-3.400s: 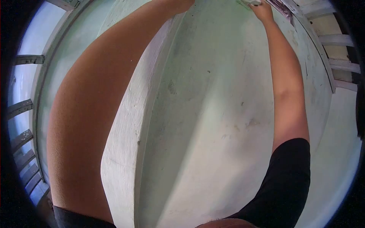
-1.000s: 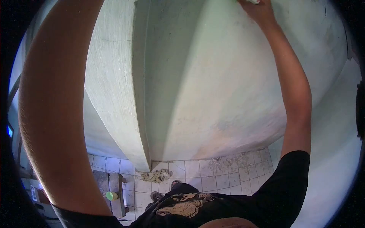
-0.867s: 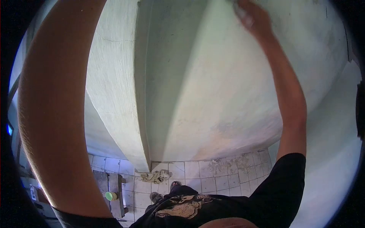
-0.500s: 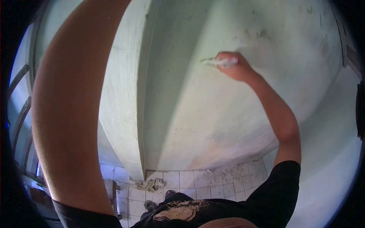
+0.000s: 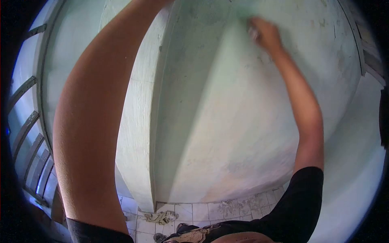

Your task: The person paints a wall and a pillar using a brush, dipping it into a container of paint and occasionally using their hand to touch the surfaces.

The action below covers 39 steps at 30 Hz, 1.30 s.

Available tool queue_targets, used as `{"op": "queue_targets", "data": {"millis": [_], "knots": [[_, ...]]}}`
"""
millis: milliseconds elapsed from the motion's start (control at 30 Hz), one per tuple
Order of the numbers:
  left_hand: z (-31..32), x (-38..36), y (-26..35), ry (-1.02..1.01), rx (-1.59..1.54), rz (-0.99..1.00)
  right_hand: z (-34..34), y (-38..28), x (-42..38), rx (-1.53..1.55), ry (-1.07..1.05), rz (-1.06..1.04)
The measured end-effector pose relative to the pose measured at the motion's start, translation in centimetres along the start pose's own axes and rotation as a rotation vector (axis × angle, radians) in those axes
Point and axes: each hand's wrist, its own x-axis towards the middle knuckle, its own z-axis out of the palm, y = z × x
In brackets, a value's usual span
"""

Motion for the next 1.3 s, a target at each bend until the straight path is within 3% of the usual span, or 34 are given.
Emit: {"op": "queue_targets", "data": {"millis": [33,100,167,233,267,333,367,400,500,533,567,600,667,700,767,833,900,967,1033,1067,1100,1133,1233,1267,1300], "knots": [[-0.3,0.0,0.2,-0.01,-0.002,-0.009,-1.4,-3.7,-1.6,0.083,-0.281,0.163],[-1.0,-0.1,0.6,0.028,-0.006,0.004,-1.3,-8.4,-7.3,0.336,-0.321,0.109],[2.6,-0.5,-0.9,-0.001,0.024,0.034,1.8,-11.1,-11.4,0.599,-0.54,0.009],[2.5,-0.4,-0.8,0.026,0.038,0.041,0.0,-13.5,-12.2,0.757,-0.654,0.187],[2.0,-0.4,-0.7,0.018,0.019,0.026,0.0,-12.7,-11.7,0.744,-0.648,0.176],[1.4,-0.4,-0.3,0.019,-0.001,0.019,0.9,-10.2,-10.2,0.806,-0.694,0.397],[1.1,-0.4,0.0,0.01,-0.001,0.011,0.0,-8.8,-7.3,0.624,-0.667,0.423],[1.2,-0.3,-0.1,0.002,0.001,0.004,3.6,-4.1,-7.1,0.42,-0.672,0.393],[1.8,-0.1,-0.5,0.002,0.02,0.028,2.3,3.0,2.2,0.412,-0.359,0.404],[1.9,0.0,-0.7,0.002,0.033,0.033,2.5,5.5,4.9,0.475,-0.116,0.307],[2.1,0.1,-0.9,-0.007,0.051,0.035,1.6,8.7,9.0,0.131,-0.353,0.472],[1.3,-0.3,-0.5,-0.022,0.071,0.041,1.2,12.0,11.6,0.06,-0.301,0.392],[0.6,-0.5,0.9,-0.035,0.053,-0.001,-3.5,9.2,16.2,-0.015,-0.23,0.697],[0.3,-0.4,1.5,-0.033,0.03,-0.053,-3.4,10.4,16.9,-0.009,-0.222,0.695],[-0.2,-0.1,2.3,-0.057,0.046,-0.058,-3.1,13.4,18.5,0.1,0.261,0.351],[-0.2,0.4,2.2,-0.082,0.057,-0.068,-1.2,15.2,18.3,0.065,0.227,0.365],[0.1,0.1,1.7,-0.059,0.021,-0.021,2.1,15.4,15.2,-0.119,0.135,0.157],[0.7,0.2,0.0,-0.047,0.018,0.023,2.8,10.7,9.4,0.214,0.121,-0.001],[1.2,0.1,-0.9,-0.025,0.015,0.069,2.6,6.7,3.4,0.312,-0.053,-0.281],[1.4,0.0,-0.9,0.006,0.045,0.061,0.3,3.2,1.8,0.296,-0.175,-0.301],[1.6,0.1,-0.7,0.037,0.077,0.056,-0.5,1.5,0.4,0.463,-0.154,-0.335],[1.5,0.1,-0.6,0.05,0.074,0.061,-2.5,-0.4,0.0,0.577,-0.482,-0.112],[1.3,0.1,-0.2,0.078,0.04,0.037,-3.0,-1.0,0.1,0.651,-0.527,-0.066],[1.2,0.1,-0.3,0.073,0.053,0.04,-3.4,-0.3,1.1,0.794,-0.583,0.105],[1.2,0.1,-0.3,0.069,0.069,0.045,-3.4,0.4,2.4,0.723,-0.643,0.226]]}}
